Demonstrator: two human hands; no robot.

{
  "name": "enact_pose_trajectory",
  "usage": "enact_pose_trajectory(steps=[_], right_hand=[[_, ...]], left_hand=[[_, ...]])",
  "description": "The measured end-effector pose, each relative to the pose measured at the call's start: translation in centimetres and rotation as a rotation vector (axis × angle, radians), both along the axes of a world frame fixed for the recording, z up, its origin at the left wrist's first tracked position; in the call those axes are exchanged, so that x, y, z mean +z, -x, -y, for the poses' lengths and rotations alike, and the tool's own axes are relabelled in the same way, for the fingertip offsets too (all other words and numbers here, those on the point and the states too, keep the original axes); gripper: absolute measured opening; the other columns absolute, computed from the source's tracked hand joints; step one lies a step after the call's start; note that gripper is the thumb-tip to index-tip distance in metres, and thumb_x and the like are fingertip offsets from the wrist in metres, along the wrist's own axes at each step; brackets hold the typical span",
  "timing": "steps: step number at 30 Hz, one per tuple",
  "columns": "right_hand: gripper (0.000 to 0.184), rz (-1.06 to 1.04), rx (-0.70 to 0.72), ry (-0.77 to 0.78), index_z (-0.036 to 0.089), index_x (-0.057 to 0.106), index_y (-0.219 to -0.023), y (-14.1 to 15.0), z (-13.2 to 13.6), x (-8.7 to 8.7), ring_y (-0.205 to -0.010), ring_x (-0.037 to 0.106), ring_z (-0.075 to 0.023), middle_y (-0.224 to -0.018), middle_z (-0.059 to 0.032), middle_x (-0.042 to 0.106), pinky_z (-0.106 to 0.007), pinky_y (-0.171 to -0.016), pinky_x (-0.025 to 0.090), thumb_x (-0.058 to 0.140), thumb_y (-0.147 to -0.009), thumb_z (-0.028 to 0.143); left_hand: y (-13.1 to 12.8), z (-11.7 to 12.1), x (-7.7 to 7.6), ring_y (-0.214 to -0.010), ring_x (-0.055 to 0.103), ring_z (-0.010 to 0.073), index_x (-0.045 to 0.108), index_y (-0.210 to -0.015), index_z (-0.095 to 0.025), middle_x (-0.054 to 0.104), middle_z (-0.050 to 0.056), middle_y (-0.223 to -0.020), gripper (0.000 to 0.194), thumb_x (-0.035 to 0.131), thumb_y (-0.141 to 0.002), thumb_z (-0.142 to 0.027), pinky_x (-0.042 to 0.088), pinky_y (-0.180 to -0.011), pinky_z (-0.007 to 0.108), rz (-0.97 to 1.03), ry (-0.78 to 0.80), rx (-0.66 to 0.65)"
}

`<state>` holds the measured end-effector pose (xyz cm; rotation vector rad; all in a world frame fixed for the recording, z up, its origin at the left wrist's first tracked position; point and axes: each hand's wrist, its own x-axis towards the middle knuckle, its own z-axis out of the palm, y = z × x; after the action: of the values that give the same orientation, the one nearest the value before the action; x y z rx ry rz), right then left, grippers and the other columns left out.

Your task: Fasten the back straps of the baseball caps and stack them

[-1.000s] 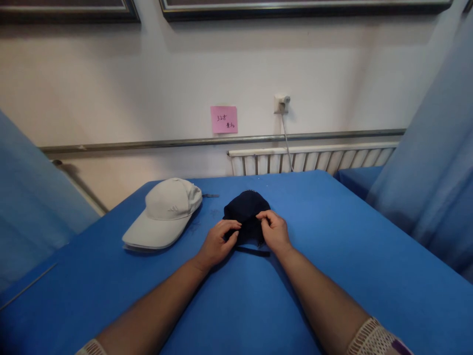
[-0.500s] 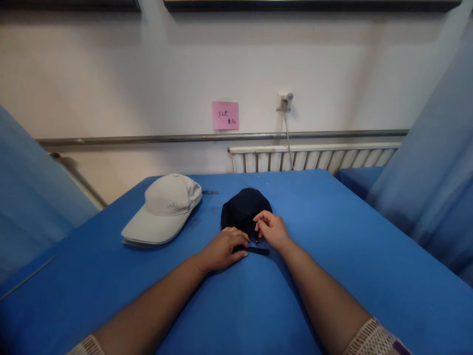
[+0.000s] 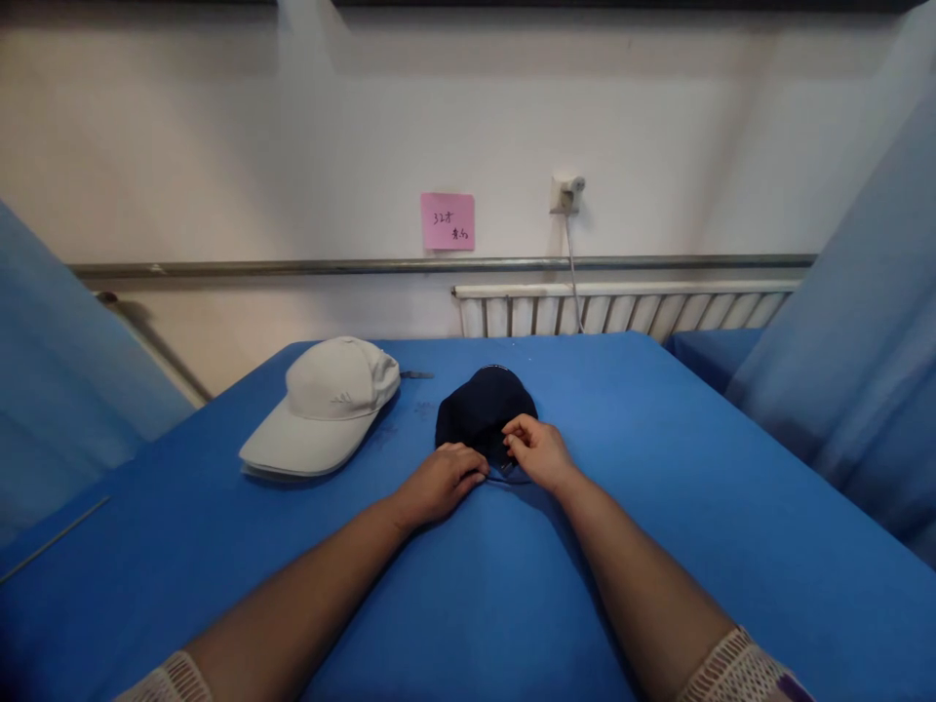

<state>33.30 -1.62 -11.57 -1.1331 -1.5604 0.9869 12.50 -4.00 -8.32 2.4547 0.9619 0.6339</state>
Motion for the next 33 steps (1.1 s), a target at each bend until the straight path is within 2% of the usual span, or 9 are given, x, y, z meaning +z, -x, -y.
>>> enact_pose_trajectory(steps=[3, 7, 10, 14, 18, 21, 23, 28, 33], right_hand=[[0.012, 0.05, 0.091, 0.028, 0.02, 0.061, -0.086, -0.4, -0.1, -0.1, -0.058, 0.062, -0.0123, -0.071, 0.0003, 0.066, -0.026, -0.057, 0.051, 0.054, -0.077, 0.021], [0.012, 0.048, 0.191, 0.075, 0.02, 0.061, -0.086, -0.3, -0.2, -0.9, -0.065, 0.065, -0.014, -0.073, 0.0003, 0.067, -0.028, -0.063, 0.053, 0.053, -0.077, 0.018], [0.014, 0.124, 0.189, 0.042, 0.02, 0.061, -0.088, -0.2, 0.1, -0.8, -0.067, 0.064, -0.0139, -0.074, 0.0004, 0.066, -0.027, -0.063, 0.051, 0.056, -0.076, 0.017], [0.023, 0.431, 0.167, -0.1, 0.022, 0.064, -0.094, -0.5, 0.8, 0.2, -0.066, 0.058, -0.0125, -0.084, -0.0012, 0.065, -0.025, -0.061, 0.046, 0.061, -0.073, 0.014], [0.028, 0.598, 0.166, -0.196, 0.022, 0.064, -0.097, -0.7, 1.3, 1.0, -0.073, 0.058, -0.0144, -0.094, -0.0036, 0.063, -0.027, -0.066, 0.044, 0.065, -0.07, 0.013], [0.026, 0.632, 0.177, -0.195, 0.023, 0.064, -0.096, -0.6, 1.3, 1.1, -0.075, 0.058, -0.0153, -0.09, -0.003, 0.063, -0.026, -0.067, 0.042, 0.065, -0.072, 0.013], [0.024, 0.637, 0.19, -0.186, 0.023, 0.063, -0.095, -0.5, 1.4, 1.0, -0.072, 0.057, -0.0146, -0.087, -0.002, 0.063, -0.026, -0.065, 0.041, 0.064, -0.073, 0.013], [0.016, 0.613, 0.18, -0.207, 0.021, 0.059, -0.086, -0.1, 1.4, 1.0, -0.069, 0.054, -0.0135, -0.084, -0.0013, 0.06, -0.024, -0.062, 0.038, 0.065, -0.073, 0.014], [0.014, 0.552, 0.231, -0.225, 0.02, 0.058, -0.082, 0.3, 1.5, 1.1, -0.069, 0.054, -0.0123, -0.082, -0.0002, 0.06, -0.023, -0.062, 0.039, 0.057, -0.076, 0.007]], left_hand=[[0.2, -0.5, -0.2, -0.086, 0.061, 0.0194, 0.066, -0.09, -0.021, 0.069, 0.005, -0.091, 0.014, 0.055, -0.085, -0.027, 0.043, -0.08, 0.031, 0.254, 0.204, 0.129], [0.7, -1.4, -0.1, -0.077, 0.061, 0.0165, 0.063, -0.082, -0.017, 0.07, 0.005, -0.085, 0.02, 0.065, -0.077, -0.036, 0.045, -0.074, 0.029, 0.683, 0.53, 0.297], [1.2, -1.9, 0.2, -0.074, 0.062, 0.0155, 0.063, -0.083, -0.015, 0.071, 0.008, -0.09, 0.027, 0.071, -0.072, -0.038, 0.046, -0.071, 0.027, 0.893, 0.636, 0.364], [1.9, -2.1, 0.5, -0.075, 0.062, 0.0148, 0.064, -0.082, -0.014, 0.071, 0.008, -0.093, 0.027, 0.074, -0.069, -0.036, 0.046, -0.069, 0.026, 0.989, 0.585, 0.436], [2.4, -1.9, 1.2, -0.067, 0.056, 0.0116, 0.066, -0.08, -0.016, 0.07, 0.005, -0.085, 0.022, 0.071, -0.07, -0.035, 0.044, -0.062, 0.022, 0.933, 0.424, 0.525], [2.6, -1.6, 1.8, -0.059, 0.051, 0.0094, 0.065, -0.08, -0.016, 0.068, 0.003, -0.079, 0.022, 0.07, -0.07, -0.036, 0.041, -0.055, 0.02, 0.929, 0.387, 0.557], [2.6, -1.4, 2.0, -0.058, 0.051, 0.0087, 0.065, -0.081, -0.016, 0.068, 0.004, -0.084, 0.024, 0.07, -0.071, -0.036, 0.041, -0.053, 0.019, 0.947, 0.406, 0.549], [2.7, -1.2, 2.2, -0.072, 0.06, 0.0121, 0.062, -0.083, -0.016, 0.068, 0.007, -0.095, 0.023, 0.07, -0.071, -0.034, 0.047, -0.056, 0.019, 1.057, 0.501, 0.535], [2.8, -1.0, 2.6, -0.082, 0.065, 0.0154, 0.057, -0.087, -0.016, 0.069, 0.008, -0.1, 0.027, 0.071, -0.072, -0.033, 0.052, -0.06, 0.022, 1.13, 0.577, 0.533]])
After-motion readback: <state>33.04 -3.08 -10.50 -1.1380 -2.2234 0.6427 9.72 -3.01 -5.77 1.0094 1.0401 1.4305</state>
